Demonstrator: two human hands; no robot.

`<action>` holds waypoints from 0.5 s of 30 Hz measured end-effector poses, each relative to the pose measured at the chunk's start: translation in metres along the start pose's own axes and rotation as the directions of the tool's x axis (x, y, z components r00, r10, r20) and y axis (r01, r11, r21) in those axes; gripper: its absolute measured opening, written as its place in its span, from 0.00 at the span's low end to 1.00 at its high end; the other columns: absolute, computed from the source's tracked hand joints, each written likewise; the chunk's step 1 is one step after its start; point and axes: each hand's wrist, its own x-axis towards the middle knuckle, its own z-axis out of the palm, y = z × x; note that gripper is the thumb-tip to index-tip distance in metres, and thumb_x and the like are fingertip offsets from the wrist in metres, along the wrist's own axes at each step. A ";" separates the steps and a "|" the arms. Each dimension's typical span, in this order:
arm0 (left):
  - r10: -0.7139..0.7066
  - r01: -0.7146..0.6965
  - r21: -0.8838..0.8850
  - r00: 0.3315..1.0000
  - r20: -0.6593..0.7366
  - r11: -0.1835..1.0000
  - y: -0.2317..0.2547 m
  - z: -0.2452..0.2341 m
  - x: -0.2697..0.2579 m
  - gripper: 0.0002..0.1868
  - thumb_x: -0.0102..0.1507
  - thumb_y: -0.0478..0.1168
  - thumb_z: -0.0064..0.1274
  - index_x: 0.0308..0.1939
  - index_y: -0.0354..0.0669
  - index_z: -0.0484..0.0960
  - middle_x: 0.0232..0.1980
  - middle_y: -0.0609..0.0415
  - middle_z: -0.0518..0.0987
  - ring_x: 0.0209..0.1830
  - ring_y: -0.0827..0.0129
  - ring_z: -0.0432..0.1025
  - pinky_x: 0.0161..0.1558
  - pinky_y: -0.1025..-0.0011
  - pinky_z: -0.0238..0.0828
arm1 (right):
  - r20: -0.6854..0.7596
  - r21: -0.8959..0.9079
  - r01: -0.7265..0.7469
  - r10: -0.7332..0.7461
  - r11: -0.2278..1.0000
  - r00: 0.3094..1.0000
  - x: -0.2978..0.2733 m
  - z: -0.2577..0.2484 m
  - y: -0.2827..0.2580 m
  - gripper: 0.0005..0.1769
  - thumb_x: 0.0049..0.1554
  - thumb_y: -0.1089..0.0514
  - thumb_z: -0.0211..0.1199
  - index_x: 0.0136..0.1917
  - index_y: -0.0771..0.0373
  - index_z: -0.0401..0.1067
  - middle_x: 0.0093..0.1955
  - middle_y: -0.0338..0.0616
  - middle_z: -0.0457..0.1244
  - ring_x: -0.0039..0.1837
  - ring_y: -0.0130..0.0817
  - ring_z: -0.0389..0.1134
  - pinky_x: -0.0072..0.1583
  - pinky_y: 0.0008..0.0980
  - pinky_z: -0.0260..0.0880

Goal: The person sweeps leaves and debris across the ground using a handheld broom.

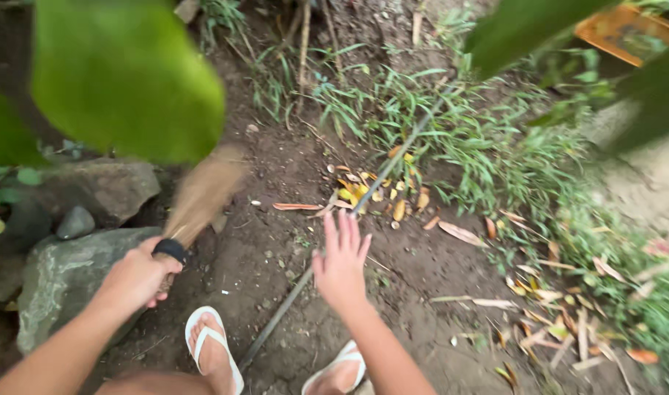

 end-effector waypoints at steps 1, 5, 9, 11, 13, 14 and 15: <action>-0.056 0.055 -0.103 0.998 -0.011 0.993 -0.003 0.009 0.007 0.32 0.58 0.40 0.60 0.66 0.42 0.72 0.28 0.43 0.79 0.19 0.58 0.74 0.20 0.62 0.70 | 0.000 -0.005 -0.013 0.013 1.000 1.000 -0.007 -0.005 -0.004 0.45 0.55 0.53 0.59 0.81 0.58 0.47 0.83 0.58 0.43 0.83 0.58 0.39 0.74 0.73 0.36; -0.061 0.089 -0.310 0.993 0.100 0.947 -0.009 0.058 0.012 0.27 0.55 0.37 0.60 0.58 0.36 0.77 0.28 0.45 0.79 0.18 0.59 0.73 0.18 0.62 0.70 | -0.094 -0.048 0.070 -0.074 0.996 0.993 -0.016 -0.023 -0.017 0.45 0.55 0.50 0.59 0.81 0.61 0.48 0.81 0.58 0.45 0.83 0.57 0.42 0.75 0.71 0.40; -0.015 0.158 -0.587 0.970 0.241 0.794 -0.005 0.054 -0.017 0.26 0.53 0.39 0.58 0.57 0.45 0.80 0.28 0.51 0.79 0.16 0.63 0.71 0.15 0.67 0.65 | 0.038 -0.034 -0.080 0.082 0.996 0.996 -0.018 -0.056 -0.039 0.45 0.56 0.50 0.60 0.80 0.66 0.48 0.79 0.59 0.47 0.81 0.59 0.44 0.76 0.71 0.37; 0.028 0.145 -0.651 0.968 0.248 0.745 0.005 0.048 -0.032 0.25 0.51 0.37 0.59 0.54 0.46 0.82 0.27 0.47 0.80 0.15 0.63 0.70 0.13 0.66 0.61 | 0.020 0.026 -0.096 0.095 0.995 0.995 -0.016 -0.077 -0.051 0.46 0.54 0.53 0.60 0.80 0.67 0.47 0.80 0.59 0.46 0.82 0.59 0.43 0.76 0.71 0.35; -0.008 0.108 -0.628 0.987 0.159 0.771 0.015 0.042 -0.046 0.22 0.53 0.36 0.60 0.52 0.42 0.82 0.27 0.47 0.78 0.15 0.62 0.69 0.13 0.66 0.61 | 0.004 0.082 -0.107 0.107 0.991 0.994 -0.014 -0.099 -0.059 0.47 0.52 0.55 0.60 0.80 0.68 0.46 0.81 0.60 0.45 0.82 0.58 0.42 0.76 0.71 0.34; -0.037 0.072 -0.603 0.997 0.069 0.795 0.019 0.044 -0.050 0.19 0.55 0.36 0.61 0.51 0.38 0.82 0.27 0.47 0.75 0.16 0.62 0.68 0.14 0.65 0.61 | 0.099 0.042 -0.165 0.161 0.985 0.982 -0.014 -0.109 -0.060 0.46 0.51 0.57 0.60 0.80 0.64 0.47 0.82 0.56 0.44 0.83 0.57 0.40 0.77 0.69 0.33; -0.040 0.075 -0.601 0.997 0.071 0.796 0.027 0.051 -0.048 0.19 0.55 0.36 0.61 0.51 0.38 0.82 0.27 0.47 0.75 0.16 0.62 0.68 0.14 0.65 0.61 | 0.188 -0.006 -0.220 0.217 0.975 0.958 -0.015 -0.116 -0.061 0.46 0.50 0.60 0.59 0.80 0.61 0.49 0.82 0.52 0.44 0.85 0.56 0.38 0.78 0.67 0.32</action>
